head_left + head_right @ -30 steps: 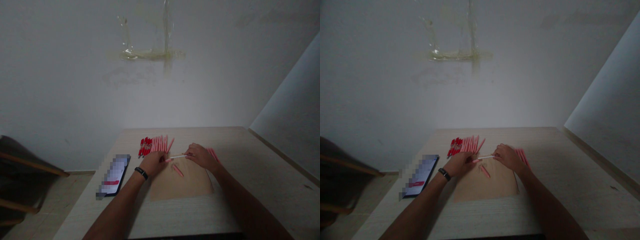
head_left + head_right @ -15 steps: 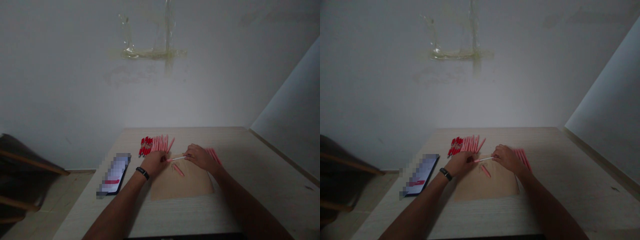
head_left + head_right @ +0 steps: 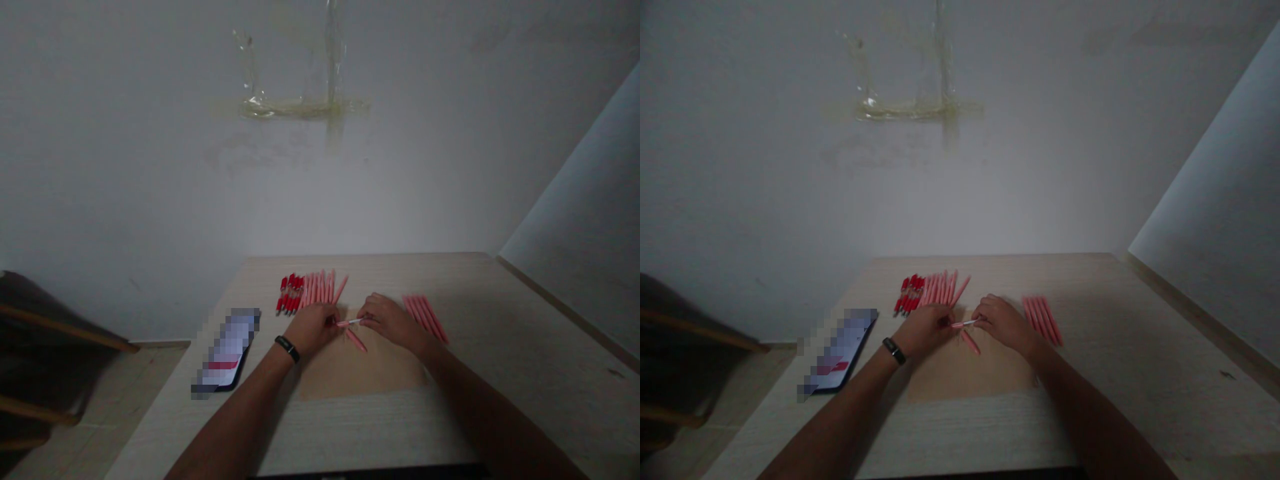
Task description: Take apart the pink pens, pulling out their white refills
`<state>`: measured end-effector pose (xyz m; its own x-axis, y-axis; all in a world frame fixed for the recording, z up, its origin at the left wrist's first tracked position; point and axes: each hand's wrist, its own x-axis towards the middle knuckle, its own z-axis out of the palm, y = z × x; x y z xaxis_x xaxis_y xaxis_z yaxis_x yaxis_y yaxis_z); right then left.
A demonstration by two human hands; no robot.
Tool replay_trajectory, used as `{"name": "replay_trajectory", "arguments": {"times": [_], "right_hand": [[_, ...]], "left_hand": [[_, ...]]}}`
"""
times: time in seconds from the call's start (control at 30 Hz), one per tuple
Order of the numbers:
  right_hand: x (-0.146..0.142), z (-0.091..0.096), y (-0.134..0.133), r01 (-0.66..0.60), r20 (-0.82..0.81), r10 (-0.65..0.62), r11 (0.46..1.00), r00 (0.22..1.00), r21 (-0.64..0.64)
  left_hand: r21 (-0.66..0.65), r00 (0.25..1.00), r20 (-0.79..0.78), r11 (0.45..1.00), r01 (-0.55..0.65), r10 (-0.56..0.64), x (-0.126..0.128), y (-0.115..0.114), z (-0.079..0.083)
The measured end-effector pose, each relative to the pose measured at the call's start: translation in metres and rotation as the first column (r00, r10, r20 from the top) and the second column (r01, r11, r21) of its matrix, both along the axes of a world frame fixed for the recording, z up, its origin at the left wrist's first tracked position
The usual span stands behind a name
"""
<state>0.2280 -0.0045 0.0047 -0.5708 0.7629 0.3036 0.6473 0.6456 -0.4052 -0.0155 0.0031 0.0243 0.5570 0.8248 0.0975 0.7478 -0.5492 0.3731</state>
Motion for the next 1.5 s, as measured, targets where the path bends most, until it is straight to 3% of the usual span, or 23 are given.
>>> {"name": "replay_trajectory", "arguments": {"times": [0.1, 0.2, 0.3, 0.37, 0.57, 0.67, 0.9, 1.03, 1.17, 1.3, 1.5], "right_hand": [[-0.001, -0.003, 0.001, 0.021, -0.016, -0.021, 0.999, 1.0, 0.038], [-0.001, -0.003, 0.002, 0.124, -0.09, -0.118, 0.99, 0.989, 0.064], [0.001, -0.001, 0.001, 0.288, -0.102, -0.286, 0.958, 0.953, 0.003], [0.003, -0.001, 0.0, 0.33, -0.035, -0.332, 0.943, 0.943, -0.042], [-0.004, -0.006, -0.009, 0.115, 0.117, -0.095, 0.977, 0.989, -0.178], [-0.014, -0.008, -0.014, 0.046, 0.145, -0.021, 0.985, 0.989, -0.169], [-0.02, -0.008, -0.018, 0.101, 0.184, -0.08, 0.989, 0.98, -0.106], [-0.001, 0.001, -0.009, 0.137, 0.12, -0.121, 0.981, 0.985, -0.138], [0.027, 0.009, 0.003, 0.075, 0.033, -0.069, 0.975, 0.997, -0.21], [0.044, 0.008, 0.013, 0.08, 0.039, -0.075, 0.988, 0.996, -0.131], [0.044, 0.005, 0.017, 0.08, 0.053, -0.078, 0.996, 0.996, -0.034]], "left_hand": [[-0.013, 1.0, -0.002, 1.0, -0.015, 0.015, -0.001, 0.0, 0.001], [-0.03, 0.999, -0.003, 0.998, -0.047, 0.047, -0.003, 0.001, 0.004], [-0.048, 0.996, 0.001, 0.995, -0.086, 0.086, -0.005, 0.002, 0.007], [-0.057, 0.992, -0.003, 0.99, -0.126, 0.126, -0.006, 0.002, 0.008], [-0.06, 0.981, -0.003, 0.979, -0.193, 0.193, -0.008, 0.004, 0.005], [-0.077, 0.98, -0.021, 0.977, -0.2, 0.199, -0.009, 0.004, 0.004], [-0.072, 0.989, -0.015, 0.986, -0.149, 0.148, -0.009, 0.004, 0.003], [-0.075, 0.992, -0.013, 0.99, -0.124, 0.123, -0.009, 0.006, -0.002], [-0.066, 0.992, 0.004, 0.99, -0.122, 0.123, -0.009, 0.007, -0.006], [-0.074, 0.993, 0.006, 0.991, -0.115, 0.115, -0.009, 0.008, -0.006], [-0.053, 0.995, 0.006, 0.994, -0.098, 0.099, -0.009, 0.008, -0.008]]}}
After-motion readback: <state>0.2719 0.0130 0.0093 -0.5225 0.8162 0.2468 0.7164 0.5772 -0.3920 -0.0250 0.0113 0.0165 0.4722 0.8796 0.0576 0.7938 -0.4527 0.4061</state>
